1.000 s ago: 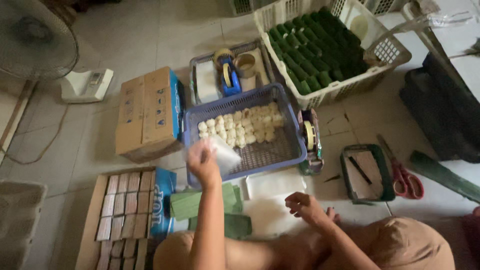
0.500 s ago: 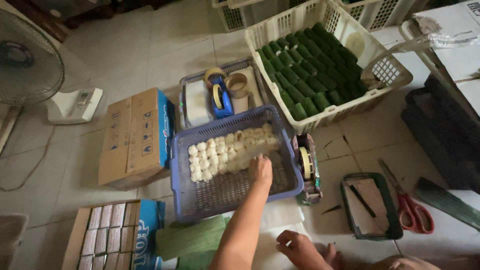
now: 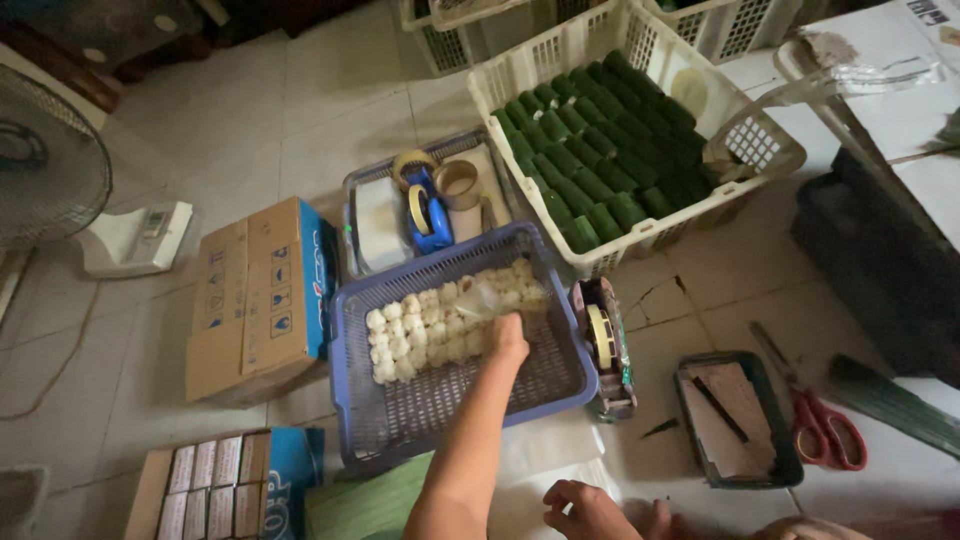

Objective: The person sits on the floor and wraps white bundles one at a time with strips of green leaf, folding the leaf around each bundle by hand. The wrapped bundles are placed into a blue basket, and finished wrapped items are packed into cardboard boxes.

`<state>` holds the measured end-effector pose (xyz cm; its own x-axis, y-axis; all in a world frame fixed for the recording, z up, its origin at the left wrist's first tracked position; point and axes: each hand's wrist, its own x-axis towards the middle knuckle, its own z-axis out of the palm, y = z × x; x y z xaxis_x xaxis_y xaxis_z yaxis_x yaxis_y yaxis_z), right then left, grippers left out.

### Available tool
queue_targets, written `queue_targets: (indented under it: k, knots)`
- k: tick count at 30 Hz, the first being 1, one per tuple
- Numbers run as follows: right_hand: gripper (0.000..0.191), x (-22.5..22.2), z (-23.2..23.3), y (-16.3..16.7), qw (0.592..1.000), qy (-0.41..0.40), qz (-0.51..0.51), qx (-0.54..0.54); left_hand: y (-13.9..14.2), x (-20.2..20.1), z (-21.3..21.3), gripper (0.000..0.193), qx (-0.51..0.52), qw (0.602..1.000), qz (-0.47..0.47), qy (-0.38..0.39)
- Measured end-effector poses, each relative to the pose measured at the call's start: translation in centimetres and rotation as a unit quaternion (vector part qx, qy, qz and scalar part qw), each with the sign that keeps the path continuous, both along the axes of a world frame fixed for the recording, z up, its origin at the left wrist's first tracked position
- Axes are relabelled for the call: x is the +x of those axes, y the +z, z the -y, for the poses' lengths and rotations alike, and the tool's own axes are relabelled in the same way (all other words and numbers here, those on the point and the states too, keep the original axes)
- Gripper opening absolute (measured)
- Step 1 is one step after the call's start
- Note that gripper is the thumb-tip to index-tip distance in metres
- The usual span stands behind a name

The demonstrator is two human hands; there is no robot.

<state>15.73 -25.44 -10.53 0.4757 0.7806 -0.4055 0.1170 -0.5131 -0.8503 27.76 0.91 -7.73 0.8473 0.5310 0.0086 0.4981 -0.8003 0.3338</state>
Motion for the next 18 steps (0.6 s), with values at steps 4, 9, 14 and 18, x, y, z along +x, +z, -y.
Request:
queue_targets:
  k: [4,9,14,18]
  knots:
    - [0.028,-0.5,0.9,0.1,1.000,-0.008,-0.013,-0.001,1.1,-1.1,0.5,0.043,-0.139,0.989,0.040,0.021]
    - [0.020,-0.8,2.5,1.0,0.997,-0.054,0.046,0.036,1.8,-3.8,1.8,0.036,-0.616,0.766,0.165,0.077]
    - [0.016,-1.0,2.6,5.7,0.952,-0.255,0.114,0.128,4.3,-9.8,3.3,0.019,-0.728,0.646,0.227,0.043]
    - [0.055,-2.8,2.9,11.8,0.869,-0.286,0.263,0.306,6.2,-17.4,7.6,0.020,-0.710,0.666,0.229,0.015]
